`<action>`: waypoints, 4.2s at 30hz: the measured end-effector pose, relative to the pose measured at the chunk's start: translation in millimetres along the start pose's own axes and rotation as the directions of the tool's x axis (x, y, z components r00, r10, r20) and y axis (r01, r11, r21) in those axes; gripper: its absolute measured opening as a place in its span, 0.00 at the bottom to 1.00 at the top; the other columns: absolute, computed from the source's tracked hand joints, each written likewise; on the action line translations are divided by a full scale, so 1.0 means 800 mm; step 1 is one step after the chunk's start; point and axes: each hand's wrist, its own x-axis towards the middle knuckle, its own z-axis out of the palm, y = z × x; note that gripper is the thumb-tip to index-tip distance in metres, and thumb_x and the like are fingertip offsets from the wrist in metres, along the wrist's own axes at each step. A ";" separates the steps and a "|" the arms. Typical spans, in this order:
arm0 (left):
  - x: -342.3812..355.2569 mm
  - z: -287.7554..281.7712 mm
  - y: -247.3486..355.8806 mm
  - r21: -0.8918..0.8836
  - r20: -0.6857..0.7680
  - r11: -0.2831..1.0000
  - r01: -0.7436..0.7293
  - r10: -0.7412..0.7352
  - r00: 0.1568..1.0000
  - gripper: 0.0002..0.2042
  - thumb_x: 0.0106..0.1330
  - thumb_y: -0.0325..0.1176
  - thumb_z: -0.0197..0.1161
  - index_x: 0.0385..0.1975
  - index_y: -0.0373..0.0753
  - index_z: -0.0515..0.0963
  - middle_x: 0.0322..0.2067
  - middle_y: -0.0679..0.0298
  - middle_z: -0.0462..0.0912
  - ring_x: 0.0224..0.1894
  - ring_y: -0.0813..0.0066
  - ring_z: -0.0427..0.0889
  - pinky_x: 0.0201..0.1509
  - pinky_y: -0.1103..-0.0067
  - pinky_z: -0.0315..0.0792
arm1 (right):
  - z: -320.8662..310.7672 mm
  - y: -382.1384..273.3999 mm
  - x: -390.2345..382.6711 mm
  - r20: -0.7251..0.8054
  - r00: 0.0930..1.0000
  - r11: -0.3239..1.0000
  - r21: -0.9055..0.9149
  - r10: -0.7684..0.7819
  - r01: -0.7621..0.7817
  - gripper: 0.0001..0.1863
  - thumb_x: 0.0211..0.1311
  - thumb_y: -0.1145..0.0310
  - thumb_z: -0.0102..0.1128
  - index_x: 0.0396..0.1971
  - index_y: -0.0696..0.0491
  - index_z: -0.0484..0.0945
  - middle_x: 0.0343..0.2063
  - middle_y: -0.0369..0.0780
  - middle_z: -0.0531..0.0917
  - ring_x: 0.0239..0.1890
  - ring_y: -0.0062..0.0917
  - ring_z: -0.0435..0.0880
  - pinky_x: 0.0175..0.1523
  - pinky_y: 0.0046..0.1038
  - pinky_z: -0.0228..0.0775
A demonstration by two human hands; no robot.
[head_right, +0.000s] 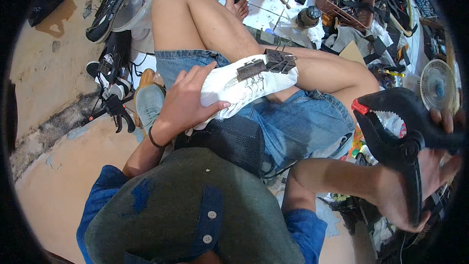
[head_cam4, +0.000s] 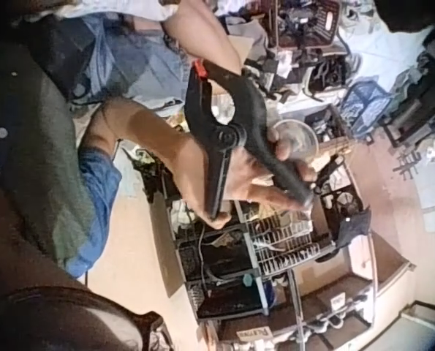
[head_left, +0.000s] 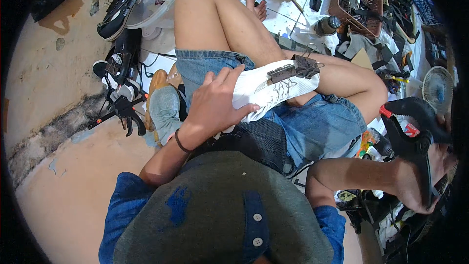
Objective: Repairing a white sneaker using clamps and binder clips.
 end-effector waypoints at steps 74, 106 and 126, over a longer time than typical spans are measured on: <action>0.141 0.010 -0.114 -0.502 -0.405 0.858 -0.111 -0.119 0.907 0.07 0.70 0.26 0.60 0.32 0.30 0.80 0.25 0.67 0.82 0.21 0.87 0.72 0.23 0.87 0.62 | -0.284 0.428 0.161 -0.243 0.884 -0.002 -0.964 0.400 -0.265 0.14 0.53 0.59 0.72 0.31 0.56 0.87 0.33 0.51 0.87 0.38 0.47 0.88 0.47 0.42 0.81; 0.142 0.010 -0.119 -0.622 -0.389 0.763 -0.176 -0.107 0.915 0.09 0.72 0.29 0.58 0.30 0.32 0.78 0.21 0.66 0.79 0.16 0.89 0.66 0.18 0.88 0.56 | -0.379 0.324 0.150 -0.756 0.620 -0.274 -0.654 0.210 -0.705 0.29 0.49 0.62 0.75 0.54 0.51 0.82 0.65 0.54 0.67 0.69 0.51 0.66 0.69 0.50 0.61; 0.145 0.009 -0.111 -0.618 -0.375 0.770 -0.162 -0.107 0.921 0.07 0.70 0.25 0.55 0.29 0.32 0.78 0.16 0.69 0.74 0.14 0.89 0.63 0.16 0.87 0.53 | -0.403 0.297 0.182 -0.470 0.863 0.743 -0.642 -0.186 -0.189 0.08 0.68 0.71 0.61 0.41 0.58 0.77 0.30 0.38 0.87 0.36 0.23 0.89 0.41 0.24 0.78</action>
